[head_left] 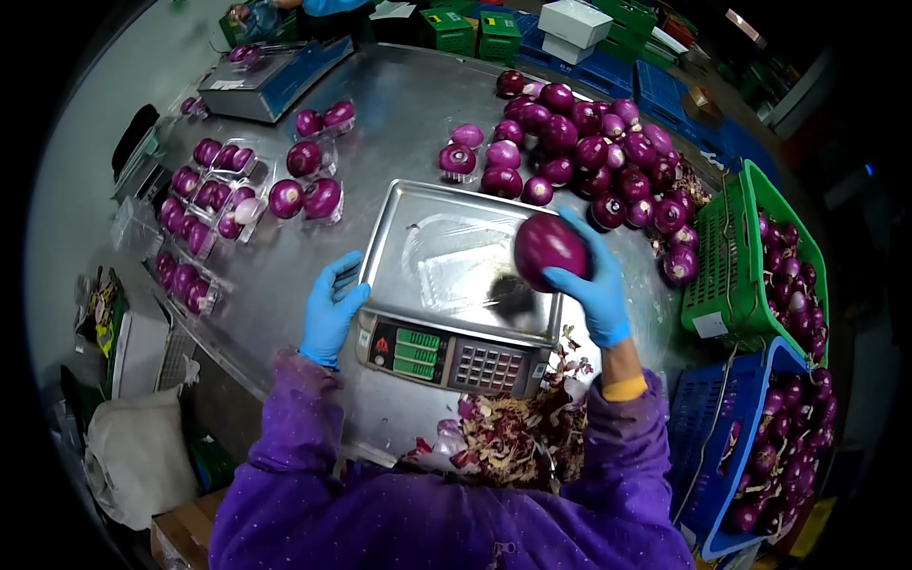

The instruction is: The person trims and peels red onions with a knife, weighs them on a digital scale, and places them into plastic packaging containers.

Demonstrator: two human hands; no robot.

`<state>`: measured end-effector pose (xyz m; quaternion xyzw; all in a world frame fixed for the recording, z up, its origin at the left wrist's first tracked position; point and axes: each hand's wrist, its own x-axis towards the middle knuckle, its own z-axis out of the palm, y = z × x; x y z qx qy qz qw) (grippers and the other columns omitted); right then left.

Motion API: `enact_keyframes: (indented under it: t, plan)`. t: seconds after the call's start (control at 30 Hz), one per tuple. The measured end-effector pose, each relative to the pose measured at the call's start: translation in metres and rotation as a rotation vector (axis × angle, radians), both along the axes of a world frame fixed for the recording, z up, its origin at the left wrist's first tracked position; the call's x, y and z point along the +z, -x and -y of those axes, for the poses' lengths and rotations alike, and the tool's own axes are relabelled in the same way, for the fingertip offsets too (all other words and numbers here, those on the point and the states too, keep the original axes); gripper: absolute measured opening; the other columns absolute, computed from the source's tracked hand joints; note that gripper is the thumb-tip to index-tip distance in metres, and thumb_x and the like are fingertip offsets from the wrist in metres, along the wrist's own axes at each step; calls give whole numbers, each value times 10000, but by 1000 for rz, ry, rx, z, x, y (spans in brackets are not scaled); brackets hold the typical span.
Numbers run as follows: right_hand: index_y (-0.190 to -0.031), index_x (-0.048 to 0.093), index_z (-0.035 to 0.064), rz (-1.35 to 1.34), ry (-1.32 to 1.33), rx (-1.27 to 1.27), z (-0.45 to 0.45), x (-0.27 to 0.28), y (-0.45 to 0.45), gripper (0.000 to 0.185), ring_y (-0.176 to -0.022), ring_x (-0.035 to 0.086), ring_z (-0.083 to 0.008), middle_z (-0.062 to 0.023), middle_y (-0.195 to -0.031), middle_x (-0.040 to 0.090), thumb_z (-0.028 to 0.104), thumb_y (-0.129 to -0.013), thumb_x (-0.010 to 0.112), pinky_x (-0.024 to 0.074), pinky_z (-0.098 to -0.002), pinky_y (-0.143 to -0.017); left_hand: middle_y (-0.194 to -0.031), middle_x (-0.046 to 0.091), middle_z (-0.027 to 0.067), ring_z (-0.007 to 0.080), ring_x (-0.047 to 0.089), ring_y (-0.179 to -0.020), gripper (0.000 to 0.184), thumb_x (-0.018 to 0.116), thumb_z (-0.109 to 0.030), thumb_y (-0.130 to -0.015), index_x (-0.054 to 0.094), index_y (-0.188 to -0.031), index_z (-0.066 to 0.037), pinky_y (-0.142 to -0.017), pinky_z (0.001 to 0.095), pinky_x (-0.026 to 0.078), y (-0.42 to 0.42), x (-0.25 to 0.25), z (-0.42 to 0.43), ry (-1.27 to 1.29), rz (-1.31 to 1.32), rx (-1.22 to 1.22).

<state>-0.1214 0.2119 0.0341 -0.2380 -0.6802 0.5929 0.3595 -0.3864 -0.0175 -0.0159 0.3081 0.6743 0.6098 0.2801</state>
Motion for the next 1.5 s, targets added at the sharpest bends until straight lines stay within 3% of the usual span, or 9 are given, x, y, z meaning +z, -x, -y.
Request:
enact_keyframes:
  t: [0.23, 0.43, 0.5, 0.6, 0.83, 0.97, 1.13, 1.33, 1.5]
  plan:
    - [-1335, 499, 131, 501, -667, -44, 24, -59, 71, 830, -1147, 461, -408, -255, -1278, 470, 341, -599, 821, 387, -457, -1000, -1263, 549, 130, 200, 527, -1159, 466, 631, -97, -872, 495, -1310, -15, -985, 319, 426, 22, 9, 63, -41, -15, 136]
    - [-1326, 519, 121, 382, -934, -237, 22, -24, 36, 761, -1192, 479, -349, -192, -1336, 476, 411, -683, 806, 371, -420, -1020, -1262, 552, 133, 191, 541, -1128, 466, 641, -138, -884, 497, -1303, 6, -986, 318, 426, 41, 12, 92, -59, -52, 246]
    - [-1287, 546, 67, 313, -786, -343, 23, 6, -4, 599, -1229, 477, -278, -137, -1292, 542, 278, -771, 764, 348, -393, -1053, -1261, 552, 133, 189, 542, -1124, 466, 642, -141, -885, 497, -1303, 5, -987, 316, 425, 46, 21, 87, -94, -81, 248]
    - [-1279, 539, 15, 238, -390, -571, 19, -15, -88, 427, -1225, 487, -223, -114, -1312, 546, 131, -883, 645, 327, -351, -1080, -1259, 554, 123, 186, 544, -1124, 461, 639, -141, -887, 499, -1301, 3, -984, 306, 427, 51, 42, 63, -154, -130, 186]
    - [-1220, 558, -60, 310, 38, -920, 95, -65, -241, 305, -1123, 550, -179, -113, -1224, 588, 78, -949, 536, 427, -294, -997, -1265, 559, 118, 212, 523, -1176, 499, 686, -167, -849, 508, -1296, -32, -1017, 336, 404, 32, 81, -42, -275, -233, -144]
    - [-1178, 596, -45, 368, 125, -1014, 131, -88, -280, 273, -1065, 574, -161, -94, -1163, 623, 96, -950, 544, 442, -285, -966, -1314, 525, 126, 257, 492, -1232, 574, 724, -235, -810, 500, -1311, -67, -1060, 364, 369, -5, 83, -107, -232, -390, -465]
    - [-1133, 635, -26, 320, 162, -1035, 142, -99, -283, 249, -983, 590, -127, -66, -1101, 654, 122, -945, 565, 457, -276, -917, -1365, 460, 185, 344, 438, -1272, 853, 746, -475, -719, 383, -1409, -130, -1071, 417, 355, -40, 58, -159, 155, -826, -728]
    - [-1131, 616, -43, 379, 147, -952, 134, -106, -273, 239, -1024, 591, -163, -106, -1112, 645, 86, -940, 555, 452, -290, -943, -1408, 401, 223, 410, 446, -1253, 969, 801, -522, -602, 404, -1395, -131, -1053, 448, 373, -52, 16, -167, 321, -1089, -778]
    - [-1043, 686, 1, 474, 122, -929, 119, -116, -248, 197, -933, 610, -144, -83, -1018, 685, 115, -897, 618, 460, -276, -879, -1364, 433, 211, 362, 451, -1254, 982, 855, -436, -554, 434, -1369, -83, -1077, 413, 357, -27, 11, -172, 245, -798, -862]
